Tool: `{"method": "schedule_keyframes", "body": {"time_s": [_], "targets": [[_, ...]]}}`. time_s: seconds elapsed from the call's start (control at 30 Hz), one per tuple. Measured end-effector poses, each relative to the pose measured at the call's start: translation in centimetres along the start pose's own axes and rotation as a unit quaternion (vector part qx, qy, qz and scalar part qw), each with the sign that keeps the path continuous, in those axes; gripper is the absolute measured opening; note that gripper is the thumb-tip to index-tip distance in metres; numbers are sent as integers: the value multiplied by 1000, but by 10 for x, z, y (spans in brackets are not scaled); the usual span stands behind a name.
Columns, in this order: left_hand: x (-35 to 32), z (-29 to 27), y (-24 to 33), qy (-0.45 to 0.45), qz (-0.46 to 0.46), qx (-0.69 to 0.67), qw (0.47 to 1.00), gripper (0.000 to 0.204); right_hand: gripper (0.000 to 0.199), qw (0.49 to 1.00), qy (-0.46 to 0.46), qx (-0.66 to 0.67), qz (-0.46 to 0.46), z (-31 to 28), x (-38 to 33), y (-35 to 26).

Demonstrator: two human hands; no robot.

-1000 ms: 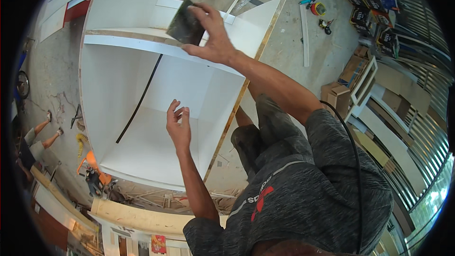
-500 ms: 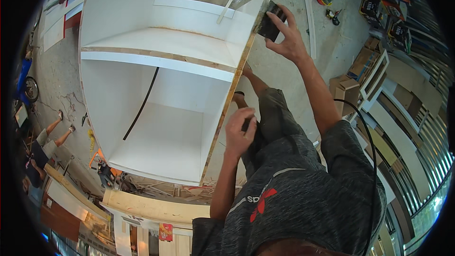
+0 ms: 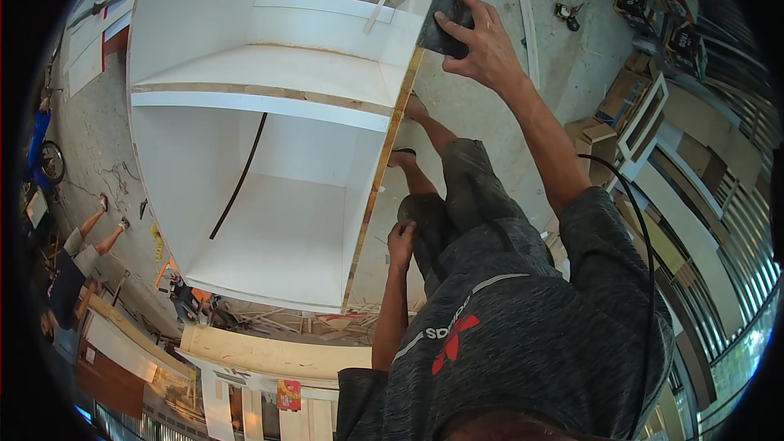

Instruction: Sanding the edges of a white wooden cabinet and applying glue/putty to the seams.

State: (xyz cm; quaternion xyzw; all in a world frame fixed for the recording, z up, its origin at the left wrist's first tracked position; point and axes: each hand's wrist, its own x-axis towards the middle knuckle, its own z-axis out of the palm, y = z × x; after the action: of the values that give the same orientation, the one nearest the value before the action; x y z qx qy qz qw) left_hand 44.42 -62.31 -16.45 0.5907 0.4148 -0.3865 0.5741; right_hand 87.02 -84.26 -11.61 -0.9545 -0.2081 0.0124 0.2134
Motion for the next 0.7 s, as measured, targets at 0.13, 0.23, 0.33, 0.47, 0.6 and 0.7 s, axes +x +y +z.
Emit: {"method": "schedule_keyframes", "body": {"time_s": [0.13,0.23,0.33,0.47,0.6,0.7], "targets": [[-2,3,-17,55,-54,-63,995,31,67,984,-128,-120,18,-11,-30,15],[2,-3,-19,77,-49,-77,993,33,66,995,-56,-66,53,-10,-45,12],[-4,1,-16,81,-46,-102,990,32,66,997,12,-49,64,-24,-30,-7],[-1,4,-15,73,-46,-83,993,32,64,997,47,-59,5,-19,1,-16],[-2,3,-17,76,-28,-105,991,31,61,990,0,-140,5,-24,-8,-11],[2,2,-23,105,-32,-84,990,31,61,987,-51,-154,16,-22,-17,-12]]}}
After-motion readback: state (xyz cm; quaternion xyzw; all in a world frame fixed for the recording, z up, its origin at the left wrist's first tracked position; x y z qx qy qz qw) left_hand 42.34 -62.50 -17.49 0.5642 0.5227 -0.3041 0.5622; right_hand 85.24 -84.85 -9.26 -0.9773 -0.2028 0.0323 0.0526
